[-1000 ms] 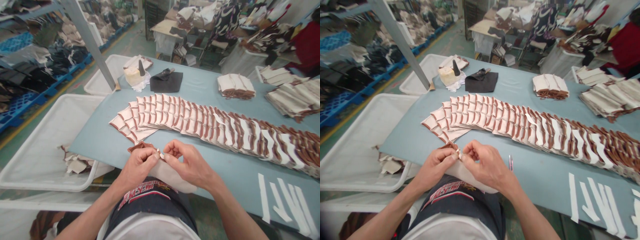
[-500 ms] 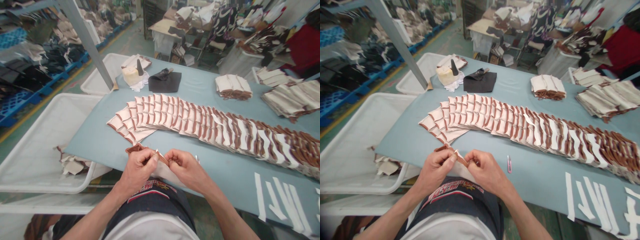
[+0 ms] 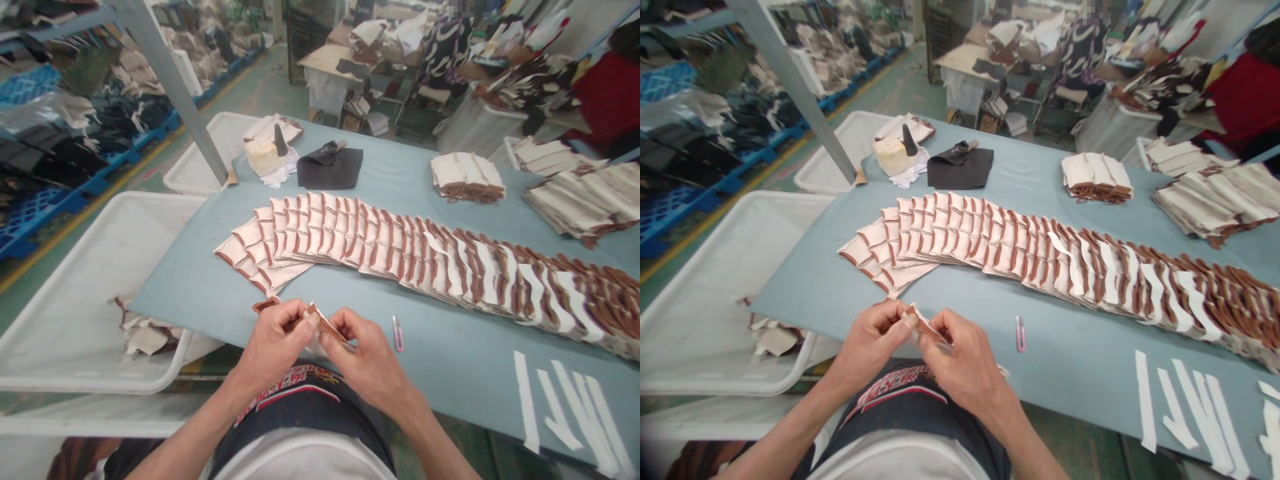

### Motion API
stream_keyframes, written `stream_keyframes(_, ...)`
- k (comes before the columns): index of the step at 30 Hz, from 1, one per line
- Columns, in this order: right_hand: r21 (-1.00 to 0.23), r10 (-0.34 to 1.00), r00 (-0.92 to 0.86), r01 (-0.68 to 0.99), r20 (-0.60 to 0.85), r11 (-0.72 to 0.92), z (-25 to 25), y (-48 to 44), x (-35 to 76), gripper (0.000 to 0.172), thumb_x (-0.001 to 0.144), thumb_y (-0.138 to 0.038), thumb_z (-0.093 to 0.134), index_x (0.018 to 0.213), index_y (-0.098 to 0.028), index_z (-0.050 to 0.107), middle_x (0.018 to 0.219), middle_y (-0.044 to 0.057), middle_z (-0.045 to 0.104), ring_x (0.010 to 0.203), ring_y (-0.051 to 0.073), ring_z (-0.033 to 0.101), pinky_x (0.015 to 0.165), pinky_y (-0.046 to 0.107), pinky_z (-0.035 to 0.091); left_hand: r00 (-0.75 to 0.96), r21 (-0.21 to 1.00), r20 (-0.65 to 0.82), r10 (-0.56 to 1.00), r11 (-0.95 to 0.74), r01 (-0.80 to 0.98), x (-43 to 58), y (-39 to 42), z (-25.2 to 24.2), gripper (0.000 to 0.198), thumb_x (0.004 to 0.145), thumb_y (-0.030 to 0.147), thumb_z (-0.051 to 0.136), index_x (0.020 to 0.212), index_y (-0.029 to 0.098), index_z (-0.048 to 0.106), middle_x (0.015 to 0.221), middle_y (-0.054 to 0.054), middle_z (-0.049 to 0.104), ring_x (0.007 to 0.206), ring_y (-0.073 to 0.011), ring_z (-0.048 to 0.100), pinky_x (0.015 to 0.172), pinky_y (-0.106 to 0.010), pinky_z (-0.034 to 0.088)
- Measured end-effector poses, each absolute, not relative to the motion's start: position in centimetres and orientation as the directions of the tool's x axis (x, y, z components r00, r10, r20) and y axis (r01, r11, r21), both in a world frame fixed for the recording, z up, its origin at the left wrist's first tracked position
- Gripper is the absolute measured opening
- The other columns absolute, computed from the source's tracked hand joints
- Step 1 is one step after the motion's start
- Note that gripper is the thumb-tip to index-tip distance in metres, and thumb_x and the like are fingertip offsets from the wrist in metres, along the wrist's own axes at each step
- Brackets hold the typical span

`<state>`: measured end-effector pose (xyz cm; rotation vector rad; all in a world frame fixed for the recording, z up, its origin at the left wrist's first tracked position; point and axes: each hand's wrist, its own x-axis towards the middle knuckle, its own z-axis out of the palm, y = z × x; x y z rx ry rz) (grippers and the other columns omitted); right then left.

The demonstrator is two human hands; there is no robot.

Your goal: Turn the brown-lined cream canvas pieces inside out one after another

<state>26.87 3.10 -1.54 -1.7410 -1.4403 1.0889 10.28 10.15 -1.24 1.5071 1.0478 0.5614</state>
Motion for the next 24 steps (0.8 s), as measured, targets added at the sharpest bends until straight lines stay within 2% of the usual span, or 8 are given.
stream_keyframes(5,-0.923,0.977,0.023,0.326,-0.21,-0.206,-2.2,3.0,26.1,0.025,0.094,-0.039,0.055,0.077,-0.022,0.05,0.068,-0.004,0.051,0.064,0.014,0.047,0.063,0.027,0.037,0.495,0.934,-0.214,0.842,0.027,0.357,10.6,10.3,-1.4,0.032,0.086,0.04,0.052,0.062,0.019,0.046,0.061,0.004,0.043,0.06,-0.0122,0.041,0.058,-0.024,0.034)
stream_keyframes(8,-0.92,0.968,0.046,0.303,-0.247,-0.249,-2.5,3.1,26.0,0.032,0.097,-0.047,0.051,0.078,-0.021,0.052,0.068,-0.004,0.05,0.063,0.014,0.046,0.061,0.027,0.034,0.5,0.939,-0.216,0.839,0.039,0.341,10.5,10.3,-1.6,0.03,0.085,0.04,0.05,0.063,0.02,0.044,0.064,0.003,0.044,0.062,-0.0127,0.041,0.06,-0.024,0.036)
stream_keyframes(12,-0.907,0.947,0.034,0.279,-0.318,-0.315,-3.0,3.5,25.9,0.03,0.094,-0.044,0.055,0.075,-0.021,0.05,0.067,-0.005,0.048,0.063,0.013,0.043,0.061,0.027,0.032,0.494,0.92,-0.27,0.826,0.07,0.385,10.3,10.4,-2.3,0.033,0.086,0.043,0.049,0.062,0.021,0.044,0.061,0.004,0.04,0.06,-0.0125,0.038,0.057,-0.024,0.033)
stream_keyframes(18,-0.921,0.925,-0.113,-0.107,-0.364,-0.375,-4.0,4.0,26.1,0.034,0.086,-0.048,0.064,0.077,-0.022,0.044,0.068,-0.007,0.041,0.062,0.011,0.036,0.058,0.024,0.031,0.497,0.909,-0.236,0.835,0.009,0.417,10.2,10.2,-2.9,0.037,0.093,0.043,0.049,0.065,0.018,0.052,0.063,0.002,0.049,0.063,-0.0142,0.046,0.06,-0.025,0.037)
stream_keyframes(20,-0.936,0.939,-0.083,-0.086,-0.334,-0.341,-4.2,4.2,26.4,0.033,0.087,-0.047,0.064,0.077,-0.022,0.045,0.069,-0.006,0.041,0.063,0.011,0.037,0.058,0.024,0.031,0.499,0.919,-0.224,0.837,0.011,0.393,10.3,10.4,-2.8,0.038,0.094,0.043,0.051,0.067,0.017,0.057,0.066,0.001,0.053,0.064,-0.0145,0.048,0.061,-0.024,0.038)
stream_keyframes(24,-0.949,0.957,-0.03,0.146,-0.288,-0.281,-4.4,4.6,27.0,0.032,0.091,-0.042,0.06,0.072,-0.021,0.046,0.066,-0.007,0.041,0.062,0.011,0.036,0.057,0.025,0.027,0.485,0.945,-0.21,0.849,0.048,0.325,10.6,10.9,-2.5,0.035,0.092,0.041,0.057,0.069,0.016,0.063,0.066,0.001,0.056,0.064,-0.0141,0.05,0.06,-0.024,0.039)
